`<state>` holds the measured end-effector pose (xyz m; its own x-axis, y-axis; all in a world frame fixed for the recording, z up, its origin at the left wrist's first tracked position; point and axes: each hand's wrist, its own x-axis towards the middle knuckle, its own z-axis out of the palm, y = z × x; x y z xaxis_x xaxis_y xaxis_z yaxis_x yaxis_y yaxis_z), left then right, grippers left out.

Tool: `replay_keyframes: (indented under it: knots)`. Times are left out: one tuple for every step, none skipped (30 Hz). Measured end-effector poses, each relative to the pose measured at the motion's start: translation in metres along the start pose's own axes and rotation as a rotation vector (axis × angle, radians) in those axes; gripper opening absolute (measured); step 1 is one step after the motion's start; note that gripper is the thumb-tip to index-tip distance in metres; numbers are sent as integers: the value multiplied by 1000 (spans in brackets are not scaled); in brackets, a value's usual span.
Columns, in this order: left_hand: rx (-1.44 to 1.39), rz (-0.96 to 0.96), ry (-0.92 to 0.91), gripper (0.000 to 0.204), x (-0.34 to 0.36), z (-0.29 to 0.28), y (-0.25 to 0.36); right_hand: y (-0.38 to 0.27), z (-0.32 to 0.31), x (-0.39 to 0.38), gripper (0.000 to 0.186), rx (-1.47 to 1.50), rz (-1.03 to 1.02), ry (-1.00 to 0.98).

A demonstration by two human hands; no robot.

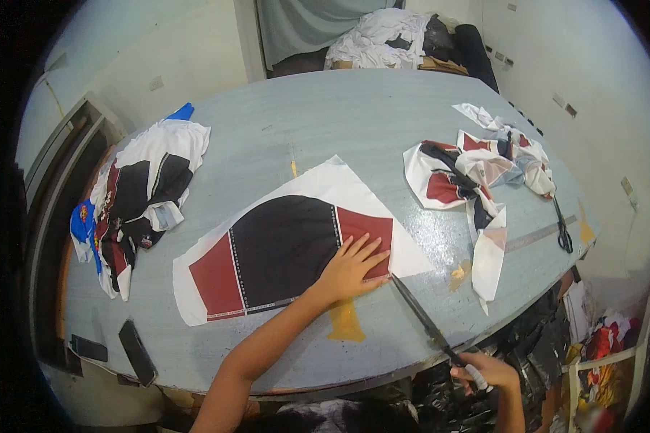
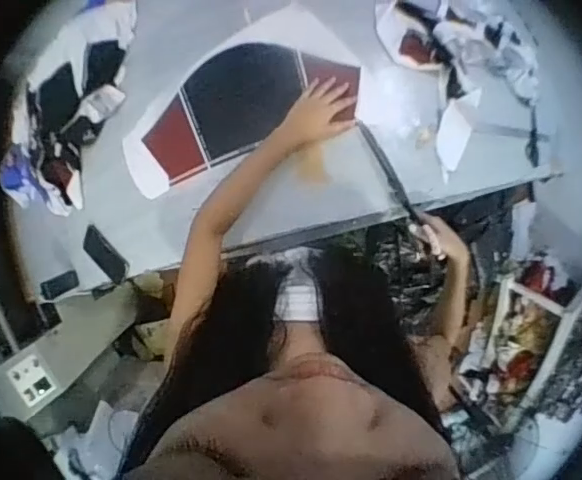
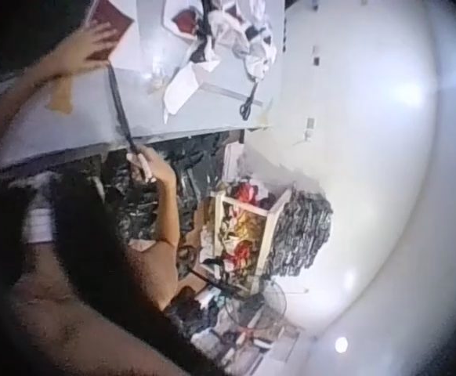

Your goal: The recorder is using large scissors to cut out pattern pieces from a sheet of printed fabric on a large work table.

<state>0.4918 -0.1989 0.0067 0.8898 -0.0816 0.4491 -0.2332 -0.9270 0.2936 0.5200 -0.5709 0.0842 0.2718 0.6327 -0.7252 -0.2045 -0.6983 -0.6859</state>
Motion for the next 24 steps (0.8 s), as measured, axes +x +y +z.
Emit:
replay_keyframes:
  knots:
    - [-9,0,1,59,-2,0,1,1,2,1,40,22,0,-21]
    - [-20,0,1,59,-3,0,1,0,4,0,40,-42,9,-20]
    - [-21,-2,7,59,-2,0,-1,-5,7,0,42,-67,-2,-29]
    - [-24,-18,-21,58,-2,-2,0,-6,8,2,43,-96,-2,-35]
    - [-29,-33,-51,58,-2,-2,1,-5,9,4,44,-123,-1,-41]
    - [-38,-32,-51,58,-3,-2,0,-6,9,7,44,-122,8,-37]
    - [-26,-28,-39,57,-4,-3,1,-6,9,9,45,-178,-22,-17]
    - [-14,-23,-28,57,-3,-4,2,-6,8,10,46,-233,-51,2]
    - [-18,-19,-27,57,-1,-5,4,-8,7,10,46,-232,-50,7]
    - [-26,-19,-15,57,-2,-5,3,-12,7,12,46,-228,-45,8]
    - [-34,-20,-2,57,-3,-5,3,-15,6,13,46,-223,-40,8]
    - [-41,-21,-8,57,-3,-5,2,-15,6,15,46,-218,-34,7]
    - [-40,-19,-7,56,-2,-5,2,-15,5,16,45,-204,-29,27]
    - [-39,-16,-5,56,-1,-5,2,-14,4,17,45,-190,-25,48]
    - [-45,-20,-8,56,0,-4,2,-17,4,16,45,-189,-18,45]
    - [-42,-18,-11,55,0,-5,1,-21,5,14,44,-187,-16,50]
    - [-38,-14,-14,54,0,-5,1,-24,5,13,44,-185,-15,56]
    - [-41,-19,-18,54,-1,-6,2,-24,4,13,44,-183,-10,51]
    - [-47,-25,-28,55,-1,-6,2,-24,3,13,43,-201,-27,54]
    - [-53,-30,-37,55,0,-6,2,-23,2,13,43,-219,-44,58]
    - [-56,-31,-40,55,0,-6,2,-23,1,13,43,-217,-41,57]
    - [-51,-27,-35,55,0,-7,3,-23,1,13,43,-204,-54,48]
    - [-46,-24,-31,55,0,-7,3,-23,1,13,42,-190,-67,40]
    - [-47,-27,-33,55,0,-7,3,-23,1,13,42,-190,-64,37]
